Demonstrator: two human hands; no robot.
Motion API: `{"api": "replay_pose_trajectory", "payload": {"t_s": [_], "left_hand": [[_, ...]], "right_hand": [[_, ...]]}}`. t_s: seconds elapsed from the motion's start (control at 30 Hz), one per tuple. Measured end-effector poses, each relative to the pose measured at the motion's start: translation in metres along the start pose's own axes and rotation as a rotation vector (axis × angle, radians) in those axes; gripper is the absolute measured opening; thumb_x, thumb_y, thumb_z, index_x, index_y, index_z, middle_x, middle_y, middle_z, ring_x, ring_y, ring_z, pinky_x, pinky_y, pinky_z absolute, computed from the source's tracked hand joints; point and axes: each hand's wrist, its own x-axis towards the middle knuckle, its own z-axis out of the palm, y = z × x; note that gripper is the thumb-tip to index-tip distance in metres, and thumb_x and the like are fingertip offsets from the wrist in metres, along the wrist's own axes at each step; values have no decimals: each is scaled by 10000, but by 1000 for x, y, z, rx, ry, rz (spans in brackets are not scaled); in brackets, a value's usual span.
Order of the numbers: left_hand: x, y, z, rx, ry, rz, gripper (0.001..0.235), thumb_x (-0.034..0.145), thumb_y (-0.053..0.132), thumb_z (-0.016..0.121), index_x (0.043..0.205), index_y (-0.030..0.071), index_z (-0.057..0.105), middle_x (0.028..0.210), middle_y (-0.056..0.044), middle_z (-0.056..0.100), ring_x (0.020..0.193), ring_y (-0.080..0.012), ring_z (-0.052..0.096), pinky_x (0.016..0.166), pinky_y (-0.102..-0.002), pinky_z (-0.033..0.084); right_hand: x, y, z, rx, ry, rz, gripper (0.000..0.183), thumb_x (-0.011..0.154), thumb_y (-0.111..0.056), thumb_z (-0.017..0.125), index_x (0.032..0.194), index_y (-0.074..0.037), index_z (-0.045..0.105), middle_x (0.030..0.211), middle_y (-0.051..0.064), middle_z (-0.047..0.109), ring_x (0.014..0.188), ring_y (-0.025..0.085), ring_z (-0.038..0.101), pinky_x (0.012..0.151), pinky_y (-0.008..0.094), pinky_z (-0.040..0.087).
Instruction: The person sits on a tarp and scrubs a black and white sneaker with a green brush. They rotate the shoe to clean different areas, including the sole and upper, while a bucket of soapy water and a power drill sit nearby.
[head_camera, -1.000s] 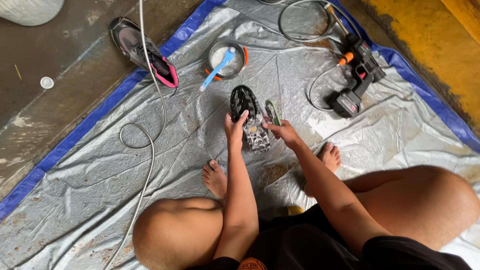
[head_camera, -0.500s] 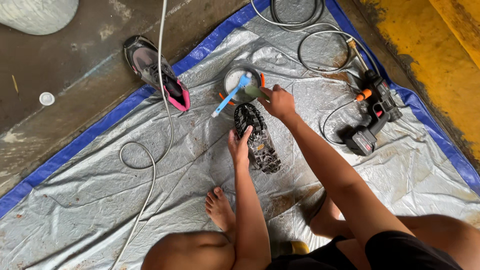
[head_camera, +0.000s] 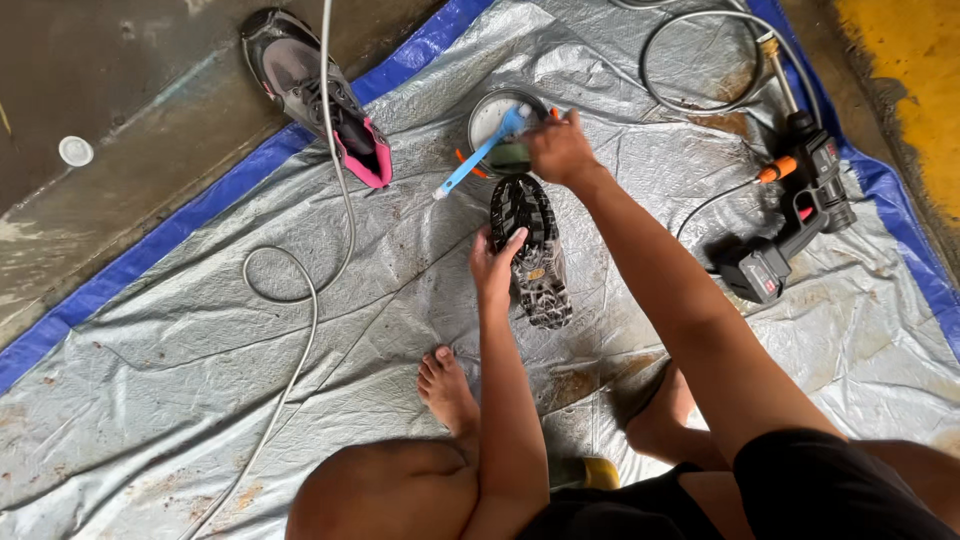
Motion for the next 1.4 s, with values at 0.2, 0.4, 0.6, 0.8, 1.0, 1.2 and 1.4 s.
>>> {"api": "replay_pose_trajectory", "payload": {"t_s": [0.2, 0.4, 0.6, 0.8, 1.0, 1.2, 1.4], "left_hand": [[0, -4, -5, 115, -147, 76, 834, 823, 205, 991, 1547, 18, 621, 1473, -286, 668, 1434, -362, 598, 1215, -493, 468], [-14, -18, 1, 368, -298, 177, 846, 793, 284, 990, 1532, 86, 628, 1415, -243, 717, 1378, -403, 660, 1152, -514, 509], [-27, -48, 2, 500, -389, 288, 1015, 756, 158, 943, 1669, 154, 502, 1470, -205, 706, 1439, -369, 624, 1192, -499, 496], [-68, -11, -2, 474, -483, 471, 963, 762, 59, 890, 1647, 75, 511, 1584, -264, 597, 1532, -408, 516, 1297, -499, 389], [-42, -34, -9, 550, -485, 671, 852, 817, 71, 889, 1599, 19, 555, 1491, -295, 623, 1456, -468, 565, 1249, -532, 427], [-56, -21, -16, 604, -494, 680, 872, 792, 92, 909, 1588, 57, 556, 1400, -279, 645, 1401, -472, 589, 1202, -548, 450], [-9, -70, -27, 599, -480, 598, 890, 736, 154, 976, 1550, 116, 619, 1362, -208, 656, 1356, -368, 626, 1178, -467, 467]], "right_hand": [[-87, 47, -50, 628, 158, 266, 253, 1070, -291, 595, 1254, -245, 762, 1223, 13, 792, 1235, 309, 713, 1046, 553, 503], [-174, -24, -100, 456, 268, 258, 422, 1057, -574, 673, 1020, -168, 785, 934, 102, 801, 998, 355, 756, 987, 548, 512], [-218, -55, -117, 353, 401, 270, 491, 996, -634, 696, 935, -147, 722, 833, 121, 768, 914, 366, 761, 909, 545, 506], [-245, -47, -88, 422, 401, 353, 504, 1037, -704, 655, 939, -222, 761, 816, 86, 771, 890, 341, 770, 865, 506, 499], [-253, -55, -79, 412, 504, 455, 371, 1004, -666, 715, 1004, -299, 772, 871, 35, 789, 955, 295, 765, 912, 482, 480], [-248, -68, -93, 350, 539, 424, 457, 1017, -744, 684, 890, -312, 758, 818, -16, 801, 898, 219, 777, 954, 433, 434], [-244, -78, -142, 262, 343, 309, 560, 1015, -761, 599, 907, -235, 757, 854, 83, 821, 935, 316, 799, 945, 479, 471]]}}
